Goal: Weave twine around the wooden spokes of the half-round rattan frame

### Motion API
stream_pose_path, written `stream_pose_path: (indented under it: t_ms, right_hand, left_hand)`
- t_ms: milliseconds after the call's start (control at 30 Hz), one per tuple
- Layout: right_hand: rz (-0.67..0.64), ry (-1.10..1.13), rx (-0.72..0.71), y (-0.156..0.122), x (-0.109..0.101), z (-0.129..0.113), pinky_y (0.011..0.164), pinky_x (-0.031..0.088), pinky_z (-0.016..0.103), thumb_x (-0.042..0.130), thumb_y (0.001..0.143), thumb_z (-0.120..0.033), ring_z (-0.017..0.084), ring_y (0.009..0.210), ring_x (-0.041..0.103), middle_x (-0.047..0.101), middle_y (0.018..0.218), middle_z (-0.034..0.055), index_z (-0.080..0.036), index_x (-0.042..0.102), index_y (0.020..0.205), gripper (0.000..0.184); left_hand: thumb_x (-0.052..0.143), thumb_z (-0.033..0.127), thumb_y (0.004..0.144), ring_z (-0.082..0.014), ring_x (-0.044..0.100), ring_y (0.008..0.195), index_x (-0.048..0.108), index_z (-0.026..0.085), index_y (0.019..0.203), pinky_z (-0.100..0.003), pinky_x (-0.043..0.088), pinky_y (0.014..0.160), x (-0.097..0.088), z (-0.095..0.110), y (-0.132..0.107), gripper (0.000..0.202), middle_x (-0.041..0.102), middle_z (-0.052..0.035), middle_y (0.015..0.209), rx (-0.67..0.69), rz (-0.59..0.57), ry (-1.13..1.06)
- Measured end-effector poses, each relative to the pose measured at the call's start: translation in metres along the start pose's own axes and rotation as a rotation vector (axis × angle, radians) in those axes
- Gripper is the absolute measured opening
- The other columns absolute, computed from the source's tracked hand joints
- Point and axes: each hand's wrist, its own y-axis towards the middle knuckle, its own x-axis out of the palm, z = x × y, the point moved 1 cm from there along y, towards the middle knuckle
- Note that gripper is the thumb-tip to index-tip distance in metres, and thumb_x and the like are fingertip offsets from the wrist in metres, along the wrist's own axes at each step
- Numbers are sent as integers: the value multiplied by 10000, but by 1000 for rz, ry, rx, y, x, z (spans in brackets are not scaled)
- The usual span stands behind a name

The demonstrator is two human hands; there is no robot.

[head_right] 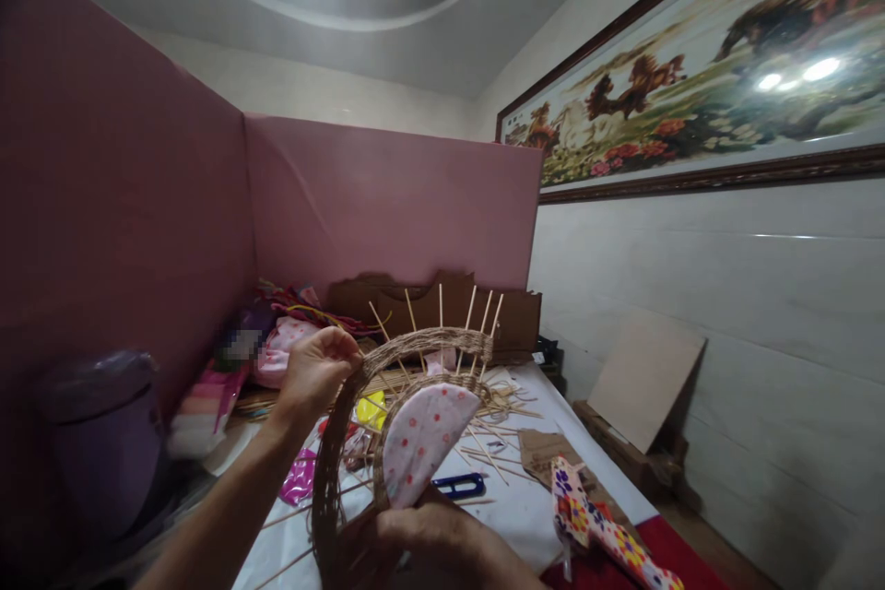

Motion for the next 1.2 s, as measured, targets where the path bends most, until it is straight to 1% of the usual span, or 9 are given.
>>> stream_pose_path:
  t_ms: [133, 233, 300, 367, 533, 667, 867, 1067, 1200]
  right_hand:
    - [-89, 61, 15, 4, 9, 3, 811, 510, 403, 541, 901, -320, 206, 978, 587, 559, 1167, 83, -159, 533, 1172, 315]
    - [-170, 120, 34, 6, 16, 11, 760, 524, 383, 542, 873, -262, 207, 888, 624, 642, 1012, 83, -123, 610, 1065, 247]
    - [-241, 204, 8, 7, 17, 17, 738, 525, 387, 529, 788, -209, 213, 804, 648, 684, 863, 86, -95, 668, 952, 243]
    - [-284, 296, -19, 8, 17, 19, 755, 515, 411, 528, 693, -213, 220, 759, 657, 692, 794, 96, -78, 692, 876, 281]
    - [-228, 361, 20, 7, 20, 10, 762, 508, 450, 578, 605, -244, 245, 748, 666, 688, 765, 124, -65, 697, 823, 307]
    - [-175, 335, 28, 7, 23, 6, 717, 528, 429, 575, 630, -222, 258, 748, 673, 695, 760, 114, -84, 707, 805, 260]
    - [-202, 343, 51, 13, 25, 14, 741, 527, 405, 595, 684, -193, 263, 867, 664, 712, 884, 97, -107, 718, 882, 248]
    - [-221, 353, 59, 18, 30, 20, 721, 532, 375, 664, 693, -240, 264, 906, 652, 709, 933, 106, -116, 723, 904, 251]
    - [-194, 439, 29, 19, 29, 25, 702, 511, 344, 711, 699, -330, 243, 861, 665, 696, 943, 132, -108, 676, 1011, 385]
  left_hand:
    - [544, 122, 611, -134, 577, 603, 606, 184, 607, -243, 433, 603, 0, -1, -1, 88, 614, 20, 593, 29, -3, 103]
    - [551, 111, 627, -157, 587, 689, 639, 202, 623, -270, 430, 672, -1, 2, -3, 126, 644, 10, 645, 65, -8, 185]
    - [564, 116, 640, -174, 587, 761, 660, 219, 656, -289, 423, 722, -3, 6, -4, 141, 664, 7, 692, 90, 0, 232]
    - [564, 128, 668, -184, 580, 813, 673, 227, 710, -305, 417, 759, -6, 9, -4, 154, 677, 1, 748, 108, 26, 266]
    - [551, 158, 733, -190, 573, 834, 672, 212, 751, -329, 401, 802, -12, 12, -4, 134, 677, -24, 799, 131, 54, 333]
    - [581, 220, 748, -193, 576, 797, 677, 209, 707, -314, 396, 745, -9, 14, -6, 105, 672, -32, 766, 166, -44, 399]
    - [585, 224, 770, -169, 582, 725, 703, 219, 737, -278, 365, 673, 1, 20, -14, 123, 685, -26, 737, 183, -145, 449]
    - [589, 156, 769, -165, 578, 723, 667, 210, 794, -277, 360, 688, 6, 28, -23, 98, 660, -13, 723, 230, -110, 432]
    - [595, 162, 787, -169, 567, 726, 652, 224, 783, -310, 350, 748, 8, 29, -26, 85, 645, -3, 721, 342, -43, 461]
